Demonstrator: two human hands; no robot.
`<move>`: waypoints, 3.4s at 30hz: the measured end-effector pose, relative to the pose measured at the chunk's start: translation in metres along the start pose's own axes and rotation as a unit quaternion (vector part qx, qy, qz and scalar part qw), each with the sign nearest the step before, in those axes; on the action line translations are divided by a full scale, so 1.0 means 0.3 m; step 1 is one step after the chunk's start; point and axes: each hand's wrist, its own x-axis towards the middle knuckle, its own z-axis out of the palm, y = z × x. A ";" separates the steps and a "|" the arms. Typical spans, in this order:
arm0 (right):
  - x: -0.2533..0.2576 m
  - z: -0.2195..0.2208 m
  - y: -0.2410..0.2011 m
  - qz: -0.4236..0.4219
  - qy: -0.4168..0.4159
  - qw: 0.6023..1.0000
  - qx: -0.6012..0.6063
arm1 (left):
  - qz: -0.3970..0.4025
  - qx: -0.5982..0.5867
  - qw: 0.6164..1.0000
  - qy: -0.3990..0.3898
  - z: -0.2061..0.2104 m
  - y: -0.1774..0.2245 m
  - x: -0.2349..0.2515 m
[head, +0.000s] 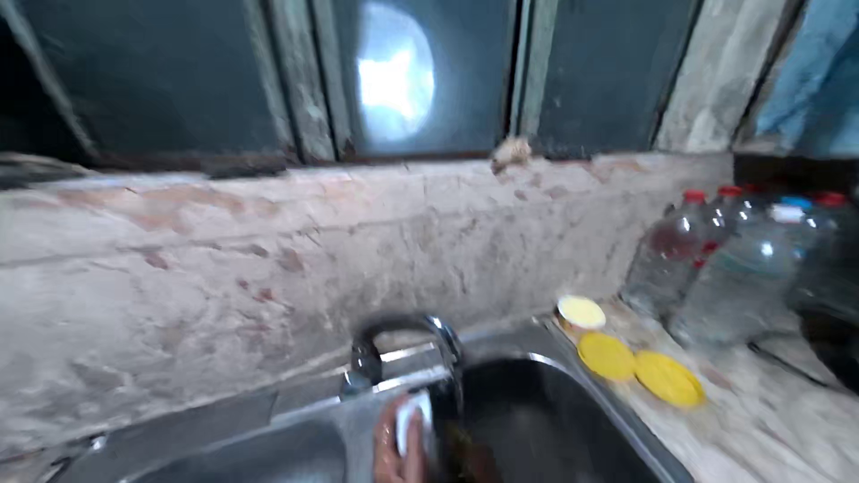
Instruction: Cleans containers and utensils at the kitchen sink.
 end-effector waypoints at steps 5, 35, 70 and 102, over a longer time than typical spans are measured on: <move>0.051 0.012 -0.062 0.097 0.015 0.992 -0.082 | -0.053 -0.041 0.997 0.044 0.003 0.002 0.034; -0.131 -0.087 -0.207 -0.116 0.230 0.963 -0.084 | -0.482 -0.149 0.844 -0.182 0.083 0.040 -0.071; -0.394 -0.676 -0.246 -0.085 0.262 0.961 0.004 | -0.521 -0.167 0.800 -0.247 0.146 0.078 -0.116; -0.204 -0.364 -0.195 -0.038 0.215 0.942 -0.254 | -0.516 -0.180 0.786 -0.288 0.180 0.135 -0.132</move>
